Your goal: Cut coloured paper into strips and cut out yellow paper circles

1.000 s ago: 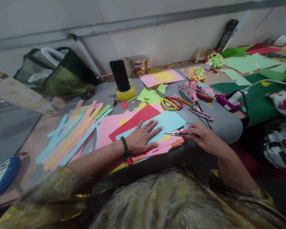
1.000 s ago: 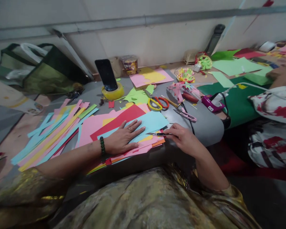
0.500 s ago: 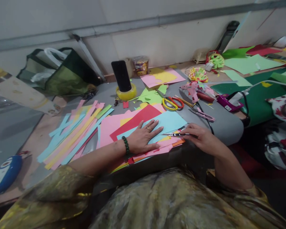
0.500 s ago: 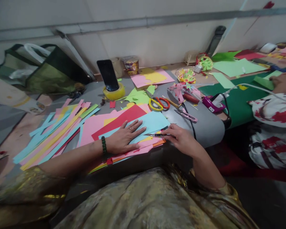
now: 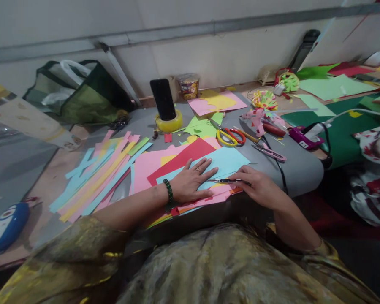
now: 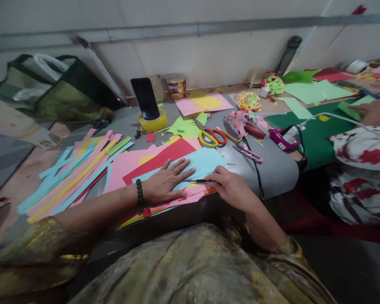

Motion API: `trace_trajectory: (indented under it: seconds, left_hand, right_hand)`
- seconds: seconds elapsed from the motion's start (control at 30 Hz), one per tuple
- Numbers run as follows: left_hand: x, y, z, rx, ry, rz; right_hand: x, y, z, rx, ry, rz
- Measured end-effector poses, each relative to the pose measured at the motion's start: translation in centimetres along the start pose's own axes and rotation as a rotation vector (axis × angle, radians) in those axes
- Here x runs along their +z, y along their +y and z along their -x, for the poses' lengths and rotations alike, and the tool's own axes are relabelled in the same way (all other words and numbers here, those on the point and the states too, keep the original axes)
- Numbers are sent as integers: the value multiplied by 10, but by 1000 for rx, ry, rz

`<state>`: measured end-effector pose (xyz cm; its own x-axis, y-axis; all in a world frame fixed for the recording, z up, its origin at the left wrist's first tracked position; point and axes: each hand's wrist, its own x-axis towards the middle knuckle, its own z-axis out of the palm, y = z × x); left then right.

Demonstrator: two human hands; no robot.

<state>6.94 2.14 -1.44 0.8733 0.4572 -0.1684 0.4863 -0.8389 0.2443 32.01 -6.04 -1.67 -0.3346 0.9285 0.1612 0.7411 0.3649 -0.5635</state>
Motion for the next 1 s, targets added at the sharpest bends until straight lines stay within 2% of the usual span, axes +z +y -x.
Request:
trace_trajectory:
  seconds: [0.1,0.23,0.33,0.43,0.6,0.77,1.0]
  left_hand:
    - [-6,-5,6,0,-18,11]
    - [-12,-23,33,-14,-51,36]
    - [-9,-33,56,-14,-76,50]
    - [-3,-33,64,-28,-61,42]
    - [-3,-24,39,-35,-63,10]
    - [-1,-24,12,-7,-30,7]
    - [1,-23,10,-8,-16,41]
  right_hand:
    - [0,2,1,-5,6,-30]
    - [-1,4,1,-10,12,-26]
    - [0,3,1,-18,14,-25]
    - [-1,2,0,-22,21,-45]
    - [-9,12,3,-2,100,-28]
    - [-10,28,7,38,144,-18]
    - [-14,32,10,35,78,-79]
